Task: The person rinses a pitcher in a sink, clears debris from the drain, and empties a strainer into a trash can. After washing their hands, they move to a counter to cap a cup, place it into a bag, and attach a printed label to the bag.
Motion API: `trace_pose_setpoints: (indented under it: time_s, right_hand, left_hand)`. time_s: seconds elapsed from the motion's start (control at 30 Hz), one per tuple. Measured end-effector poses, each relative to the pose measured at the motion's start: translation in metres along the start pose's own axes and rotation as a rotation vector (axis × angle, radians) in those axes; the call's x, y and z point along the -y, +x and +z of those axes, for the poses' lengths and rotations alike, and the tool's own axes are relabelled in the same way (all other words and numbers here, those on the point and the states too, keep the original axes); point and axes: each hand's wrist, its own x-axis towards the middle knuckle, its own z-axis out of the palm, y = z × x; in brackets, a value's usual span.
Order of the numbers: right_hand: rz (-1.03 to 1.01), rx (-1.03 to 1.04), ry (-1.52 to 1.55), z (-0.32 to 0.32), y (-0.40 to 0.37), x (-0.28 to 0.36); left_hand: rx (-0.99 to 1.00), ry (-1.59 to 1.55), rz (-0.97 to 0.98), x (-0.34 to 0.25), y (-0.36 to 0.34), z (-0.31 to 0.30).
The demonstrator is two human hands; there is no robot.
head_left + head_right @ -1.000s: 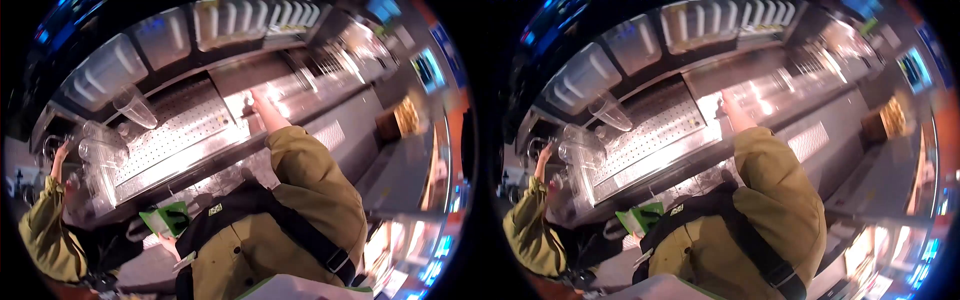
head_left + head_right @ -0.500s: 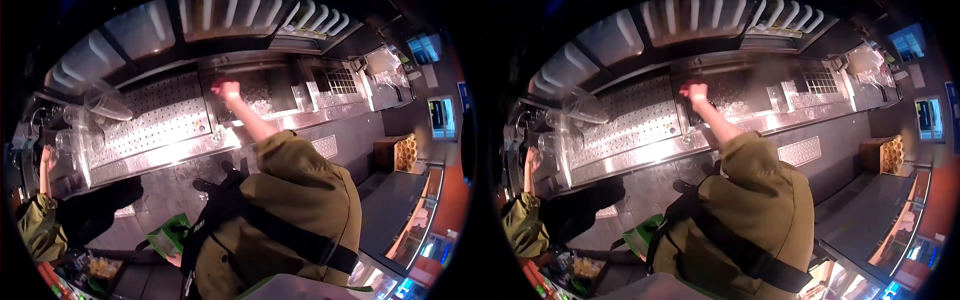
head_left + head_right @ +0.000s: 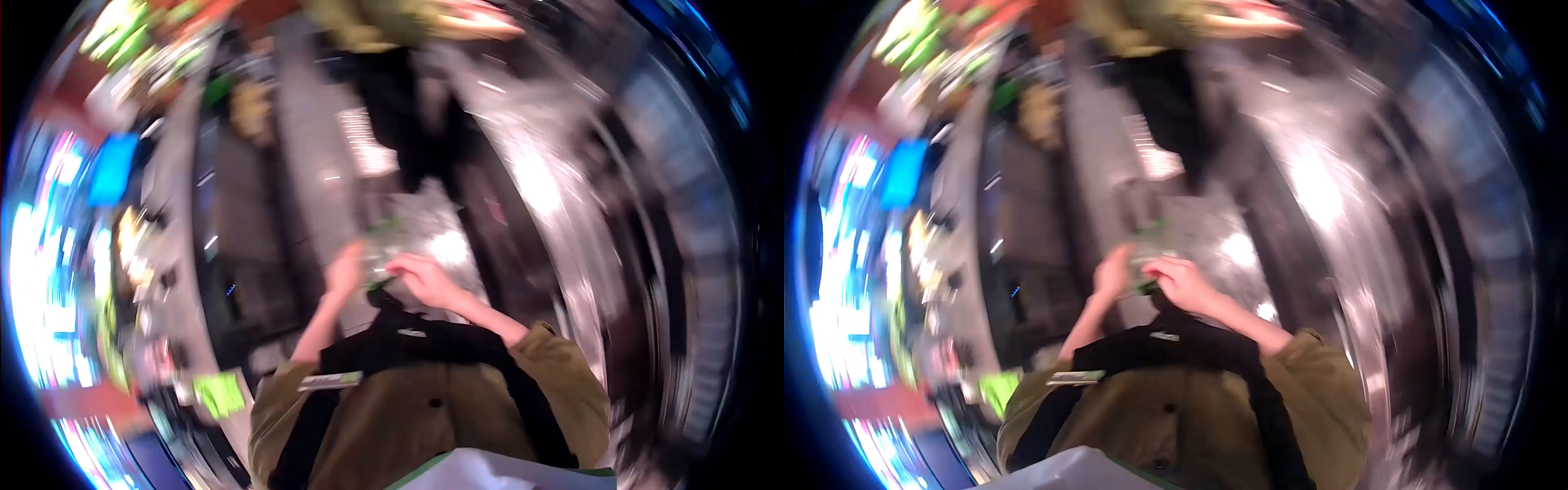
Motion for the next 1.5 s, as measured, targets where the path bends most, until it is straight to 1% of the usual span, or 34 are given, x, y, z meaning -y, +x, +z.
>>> trace_pose_setpoints:
  time_s: [0.07, 0.13, 0.23, 0.33, 0.4, 0.43, 0.47, 0.53, 0.57, 0.6, 0.63, 0.7, 0.73, 0.77, 0.8, 0.83, 0.87, 0.9, 0.93, 0.97, 1.0, 1.03, 1.1, 1.13, 1.2, 1.23, 1.27, 1.3, 1.33, 1.37, 1.4, 1.43, 1.47, 1.5]
  right_hand:
    - [-0.156, 0.243, -0.295, 0.057, 0.072, -0.021]
    - [0.29, 0.642, -0.462, 0.098, 0.149, -0.023]
    - [0.298, 0.986, -0.89, 0.149, 0.245, -0.057]
    - [0.244, 1.182, -1.119, 0.193, 0.304, -0.142]
    - [0.169, 1.317, -1.342, 0.199, 0.349, -0.165]
    - [0.224, 1.301, -1.359, 0.205, 0.381, -0.179]
    - [0.163, 1.377, -1.368, 0.207, 0.418, -0.196]
    - [0.169, 1.296, -1.18, 0.214, 0.496, -0.227]
    - [0.266, 1.29, -0.832, 0.206, 0.548, -0.168]
    - [0.279, 1.241, -0.477, 0.207, 0.587, -0.211]
    - [0.34, 1.211, -0.09, 0.199, 0.633, -0.172]
    - [0.056, 1.028, 0.313, 0.179, 0.724, -0.121]
    - [0.02, 0.866, 0.624, 0.17, 0.762, -0.102]
    - [-0.132, 0.786, 0.714, 0.159, 0.806, -0.08]
    - [-0.073, 0.682, 0.794, 0.152, 0.849, -0.07]
    - [-0.114, 0.615, 0.828, 0.153, 0.897, -0.07]
    - [-0.1, 0.626, 0.753, 0.161, 0.943, -0.05]
    - [-0.122, 0.568, 0.584, 0.176, 0.991, -0.048]
    - [-0.1, 0.558, 0.551, 0.198, 1.044, -0.06]
    - [-0.076, 0.549, 0.518, 0.226, 1.094, -0.077]
    - [-0.048, 0.477, 0.491, 0.257, 1.137, -0.088]
    - [-0.103, 0.501, 0.39, 0.29, 1.179, -0.103]
    - [-0.166, 0.64, 0.34, 0.365, 1.258, -0.133]
    - [-0.266, 0.661, 0.207, 0.403, 1.298, -0.149]
    - [-0.75, 0.565, -0.201, 0.469, 1.363, -0.16]
    - [-0.856, 0.647, -0.337, 0.496, 1.392, -0.159]
    - [-1.012, 0.723, -0.451, 0.523, 1.422, -0.167]
    - [-1.001, 0.883, -0.656, 0.544, 1.441, -0.164]
    - [-0.867, 0.991, -0.782, 0.57, 1.46, -0.175]
    - [-0.74, 1.133, -0.77, 0.597, 1.48, -0.197]
    - [-0.639, 1.315, -0.873, 0.605, 1.491, -0.191]
    - [-0.734, 1.375, -1.014, 0.613, 1.497, -0.19]
    - [-0.842, 1.369, -1.193, 0.609, 1.489, -0.174]
    - [-0.821, 1.429, -1.25, 0.602, 1.484, -0.151]
  left_hand:
    - [-0.218, -0.081, 0.304, 0.036, 0.018, -0.014]
    - [-0.1, -0.186, 0.084, 0.065, 0.027, -0.066]
    - [-0.315, -0.489, 0.172, 0.153, 0.057, -0.096]
    - [-0.305, -0.54, 0.147, 0.206, 0.098, -0.125]
    - [-0.221, -0.457, 0.145, 0.245, 0.14, -0.13]
    - [-0.232, -0.454, 0.071, 0.256, 0.163, -0.143]
    - [-0.235, -0.452, -0.004, 0.266, 0.185, -0.155]
    - [-0.377, -0.496, -0.099, 0.3, 0.245, -0.179]
    - [-0.462, -0.535, -0.075, 0.319, 0.275, -0.2]
    - [-0.476, -0.596, -0.092, 0.333, 0.302, -0.232]
    - [-0.463, -0.804, -0.132, 0.355, 0.33, -0.257]
    - [-0.41, -0.864, -0.131, 0.379, 0.359, -0.349]
    - [-0.487, -0.896, -0.094, 0.394, 0.37, -0.385]
    - [-0.546, -0.923, -0.121, 0.408, 0.373, -0.419]
    - [-0.465, -1.038, -0.296, 0.403, 0.366, -0.466]
    - [-0.596, -1.032, -0.17, 0.417, 0.366, -0.489]
    - [-0.662, -1.077, -0.046, 0.431, 0.362, -0.51]
    - [-0.742, -1.131, -0.073, 0.436, 0.359, -0.531]
    - [-0.84, -1.121, -0.147, 0.452, 0.357, -0.541]
    - [-0.886, -1.057, -0.165, 0.465, 0.354, -0.555]
    - [-1.004, -0.937, -0.142, 0.481, 0.356, -0.563]
    - [-1.068, -0.951, -0.259, 0.473, 0.359, -0.582]
    - [-1.177, -0.901, -0.467, 0.49, 0.368, -0.601]
    - [-1.218, -0.822, -0.57, 0.503, 0.372, -0.607]
    - [-1.322, -0.755, -0.595, 0.525, 0.38, -0.615]
    - [-1.396, -0.785, -0.629, 0.535, 0.39, -0.619]
    - [-1.512, -0.9, -0.608, 0.521, 0.418, -0.637]
    - [-1.524, -0.845, -0.716, 0.524, 0.43, -0.643]
    - [-1.53, -0.785, -0.828, 0.528, 0.438, -0.648]
    - [-1.417, -0.77, -0.877, 0.534, 0.44, -0.656]
    - [-1.472, -0.807, -0.887, 0.531, 0.456, -0.668]
    - [-1.471, -0.843, -0.893, 0.534, 0.466, -0.676]
    - [-1.465, -0.886, -0.898, 0.538, 0.479, -0.681]
    - [-1.496, -0.873, -0.922, 0.54, 0.495, -0.688]
